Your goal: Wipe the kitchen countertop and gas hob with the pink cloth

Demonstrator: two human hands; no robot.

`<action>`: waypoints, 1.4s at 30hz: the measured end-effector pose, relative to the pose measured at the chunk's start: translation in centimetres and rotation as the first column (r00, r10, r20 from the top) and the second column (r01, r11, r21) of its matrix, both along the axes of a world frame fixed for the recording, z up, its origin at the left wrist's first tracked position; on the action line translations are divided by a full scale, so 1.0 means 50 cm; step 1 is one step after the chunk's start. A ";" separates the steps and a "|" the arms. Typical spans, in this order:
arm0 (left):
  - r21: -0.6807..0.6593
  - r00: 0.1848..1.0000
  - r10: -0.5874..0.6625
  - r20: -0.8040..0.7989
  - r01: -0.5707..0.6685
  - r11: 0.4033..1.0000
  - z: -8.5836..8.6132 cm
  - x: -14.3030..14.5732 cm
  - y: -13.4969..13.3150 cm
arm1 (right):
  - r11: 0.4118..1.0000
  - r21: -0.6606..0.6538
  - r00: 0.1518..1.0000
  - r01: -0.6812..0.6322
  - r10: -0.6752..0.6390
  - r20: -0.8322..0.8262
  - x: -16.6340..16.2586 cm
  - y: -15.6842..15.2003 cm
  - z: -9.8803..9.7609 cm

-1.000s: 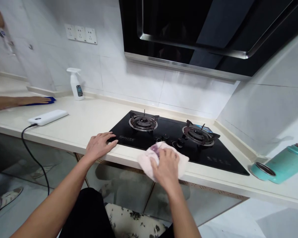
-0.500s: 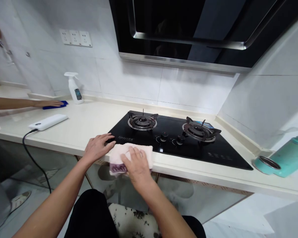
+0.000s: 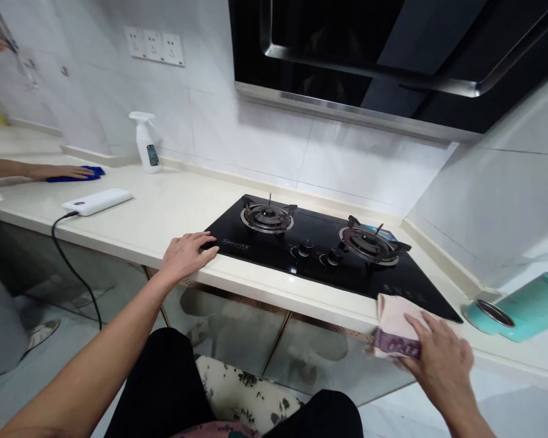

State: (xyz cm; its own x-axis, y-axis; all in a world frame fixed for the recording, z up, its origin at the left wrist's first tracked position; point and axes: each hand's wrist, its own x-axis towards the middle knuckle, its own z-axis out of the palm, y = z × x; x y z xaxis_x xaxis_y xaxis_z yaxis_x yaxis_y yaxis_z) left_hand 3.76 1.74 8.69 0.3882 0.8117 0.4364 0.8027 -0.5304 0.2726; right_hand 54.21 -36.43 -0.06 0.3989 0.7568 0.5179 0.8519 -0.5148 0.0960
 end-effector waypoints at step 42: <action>0.313 0.870 -0.492 0.013 0.464 0.829 -0.105 0.051 -0.118 | 0.422 0.077 0.346 -0.903 0.823 -0.450 -0.541 0.471 0.183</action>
